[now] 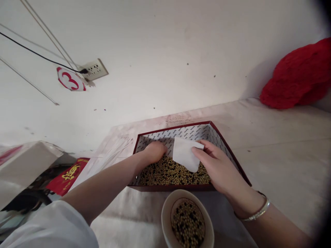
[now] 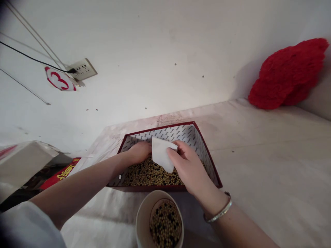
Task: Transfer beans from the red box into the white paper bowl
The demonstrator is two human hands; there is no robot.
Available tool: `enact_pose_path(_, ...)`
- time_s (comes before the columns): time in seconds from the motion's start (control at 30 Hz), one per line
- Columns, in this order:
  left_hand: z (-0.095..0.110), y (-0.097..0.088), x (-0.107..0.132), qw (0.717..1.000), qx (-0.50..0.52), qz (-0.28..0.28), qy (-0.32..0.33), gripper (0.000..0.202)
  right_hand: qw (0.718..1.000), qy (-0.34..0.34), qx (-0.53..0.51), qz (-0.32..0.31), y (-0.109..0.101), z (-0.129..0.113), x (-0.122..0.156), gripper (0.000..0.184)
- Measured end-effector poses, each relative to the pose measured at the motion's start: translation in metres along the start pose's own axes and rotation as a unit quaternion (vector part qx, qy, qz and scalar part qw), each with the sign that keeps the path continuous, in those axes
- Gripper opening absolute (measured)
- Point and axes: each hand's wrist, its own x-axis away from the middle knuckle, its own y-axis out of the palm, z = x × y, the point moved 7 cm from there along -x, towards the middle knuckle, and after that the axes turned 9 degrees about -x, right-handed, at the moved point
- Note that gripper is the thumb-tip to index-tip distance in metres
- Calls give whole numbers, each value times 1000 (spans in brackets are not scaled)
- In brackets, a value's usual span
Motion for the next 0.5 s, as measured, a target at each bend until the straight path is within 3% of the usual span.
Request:
enact_pose_path(0.3, -2, -10, 2, 999, 12, 18, -39, 31, 1000, -6, 12, 1, -2, 2, -1, 12)
enact_pose_path(0.4, -10, -30, 10, 996, 13, 60, -68, 20, 1000, -1, 13, -1, 0, 0, -1, 12)
enact_pose_path(0.5, -10, -63, 36, 983, 22, 139, -114, 7, 1000, 6, 17, 4, 0, -1, -1, 12)
